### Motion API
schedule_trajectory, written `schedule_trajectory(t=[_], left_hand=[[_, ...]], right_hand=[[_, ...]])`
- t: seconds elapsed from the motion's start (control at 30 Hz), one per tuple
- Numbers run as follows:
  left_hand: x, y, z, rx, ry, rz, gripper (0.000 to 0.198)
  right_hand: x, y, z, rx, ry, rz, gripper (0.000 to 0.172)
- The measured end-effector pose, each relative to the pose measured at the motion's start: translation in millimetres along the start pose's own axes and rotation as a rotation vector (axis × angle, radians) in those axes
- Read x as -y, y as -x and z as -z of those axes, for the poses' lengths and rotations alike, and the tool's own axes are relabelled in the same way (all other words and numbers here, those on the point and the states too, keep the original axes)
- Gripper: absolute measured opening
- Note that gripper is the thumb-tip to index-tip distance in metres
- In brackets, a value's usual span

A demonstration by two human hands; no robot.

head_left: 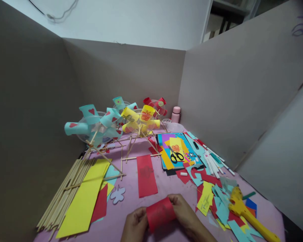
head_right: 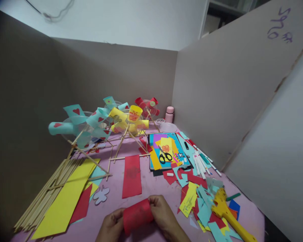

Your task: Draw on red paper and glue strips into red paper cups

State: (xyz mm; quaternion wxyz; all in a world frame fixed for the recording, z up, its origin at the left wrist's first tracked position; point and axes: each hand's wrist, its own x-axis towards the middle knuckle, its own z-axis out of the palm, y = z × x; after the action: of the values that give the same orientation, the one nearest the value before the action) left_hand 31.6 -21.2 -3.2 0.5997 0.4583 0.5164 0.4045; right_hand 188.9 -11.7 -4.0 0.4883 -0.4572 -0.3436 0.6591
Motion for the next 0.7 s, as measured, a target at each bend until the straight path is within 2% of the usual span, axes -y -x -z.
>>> schedule_trajectory(t=[0.13,0.23,0.3,0.4,0.47,0.6,0.7], left_hand=[[-0.3,5.5,-2.0,-0.025,0.052,-0.097,0.02],[-1.4,8.4,4.4,-0.058,-0.081,-0.247,0.019],[-3.4,9.1,12.7,-0.07,-0.261,-0.502,0.02],[-6.6,9.2,26.1,-0.063,-0.515,-1.008,0.028],[-5.6,9.5,32.1,-0.082,-0.64,-1.21,0.031],[9.2,10.6,32.7,-0.22,-0.797,-1.293,0.029],[23.1,9.5,27.4,-0.261,-0.842,-1.314,0.031]], right_hand=[[3.9,4.8,0.9,-0.029,0.01,0.059,0.014],[5.6,7.5,1.2,-0.013,0.022,0.094,0.008],[5.6,7.9,2.6,0.004,0.02,0.105,0.007],[5.4,5.8,7.6,-0.039,-0.004,0.157,0.021],[5.6,4.2,12.2,-0.096,-0.014,0.195,0.026],[4.5,6.6,18.3,-0.073,0.021,0.088,0.052],[2.3,11.9,18.5,-0.11,0.006,0.001,0.051]])
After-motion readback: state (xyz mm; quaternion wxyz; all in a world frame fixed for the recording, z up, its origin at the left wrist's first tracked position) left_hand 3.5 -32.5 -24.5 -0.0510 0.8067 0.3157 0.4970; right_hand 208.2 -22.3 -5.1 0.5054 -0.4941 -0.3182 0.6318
